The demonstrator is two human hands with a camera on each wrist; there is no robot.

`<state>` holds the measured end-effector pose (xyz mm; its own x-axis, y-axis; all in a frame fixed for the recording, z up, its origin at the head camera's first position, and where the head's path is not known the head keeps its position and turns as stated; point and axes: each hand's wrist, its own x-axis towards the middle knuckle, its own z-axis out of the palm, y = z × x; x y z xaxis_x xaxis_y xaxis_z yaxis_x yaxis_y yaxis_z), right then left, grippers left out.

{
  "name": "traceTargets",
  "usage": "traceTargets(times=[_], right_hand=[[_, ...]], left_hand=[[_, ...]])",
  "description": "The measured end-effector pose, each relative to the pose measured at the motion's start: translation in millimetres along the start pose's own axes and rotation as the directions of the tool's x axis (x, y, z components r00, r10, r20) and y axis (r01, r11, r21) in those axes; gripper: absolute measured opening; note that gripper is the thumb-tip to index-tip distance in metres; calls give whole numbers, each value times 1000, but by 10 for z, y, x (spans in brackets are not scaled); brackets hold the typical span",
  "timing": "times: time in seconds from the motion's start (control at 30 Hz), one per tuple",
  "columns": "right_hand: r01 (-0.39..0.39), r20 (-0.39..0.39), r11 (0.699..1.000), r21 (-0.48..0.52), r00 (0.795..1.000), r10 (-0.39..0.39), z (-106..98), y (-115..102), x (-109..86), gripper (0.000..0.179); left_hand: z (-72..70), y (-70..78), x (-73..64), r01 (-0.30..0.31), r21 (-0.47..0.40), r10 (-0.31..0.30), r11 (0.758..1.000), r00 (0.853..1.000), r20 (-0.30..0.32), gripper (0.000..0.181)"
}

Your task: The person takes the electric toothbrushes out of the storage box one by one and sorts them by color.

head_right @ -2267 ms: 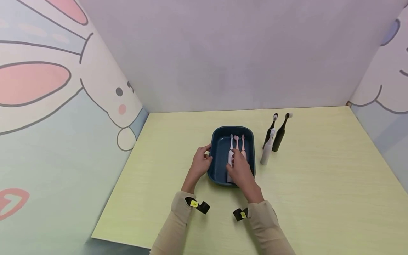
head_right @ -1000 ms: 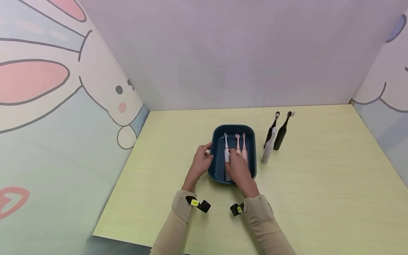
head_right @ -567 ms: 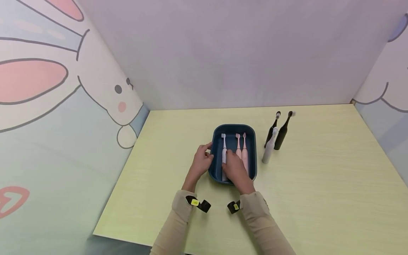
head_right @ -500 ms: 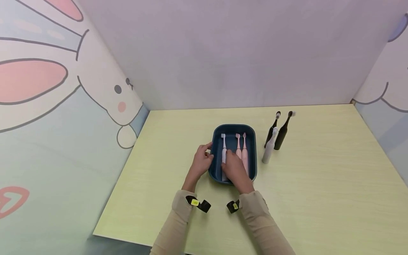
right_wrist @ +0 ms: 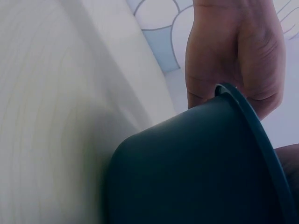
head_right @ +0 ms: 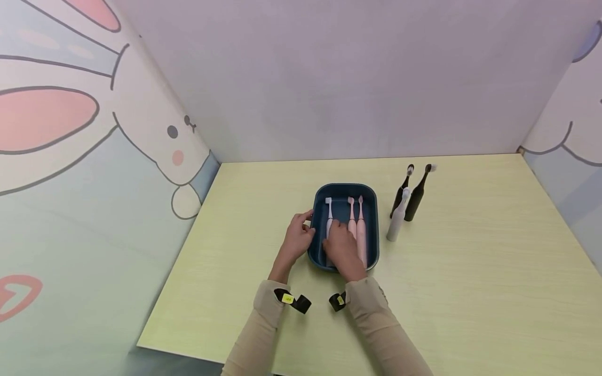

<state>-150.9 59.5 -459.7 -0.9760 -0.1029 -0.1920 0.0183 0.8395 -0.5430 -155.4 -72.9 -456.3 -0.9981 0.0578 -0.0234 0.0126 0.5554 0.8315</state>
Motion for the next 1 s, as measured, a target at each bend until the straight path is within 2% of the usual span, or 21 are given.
traceTargets(times=[0.33, 0.57, 0.77, 1.0], right_hand=[[2, 3, 1000, 19, 1000, -2, -9, 17, 14, 54], [-5, 5, 992, 126, 1000, 4, -38, 57, 7, 54], [43, -53, 977, 207, 998, -32, -117, 60, -30, 56], [123, -147, 935, 333, 986, -77, -195, 64, -73, 56]], left_hand=[[-11, 4, 10, -4, 3, 4, 1000, 1000, -12, 49], [-29, 4, 15, 0, -12, 0, 1000, 1000, -18, 50], [-38, -10, 33, 18, -16, -19, 1000, 1000, -5, 50], [-54, -20, 50, 9, -10, -9, 1000, 1000, -13, 49]])
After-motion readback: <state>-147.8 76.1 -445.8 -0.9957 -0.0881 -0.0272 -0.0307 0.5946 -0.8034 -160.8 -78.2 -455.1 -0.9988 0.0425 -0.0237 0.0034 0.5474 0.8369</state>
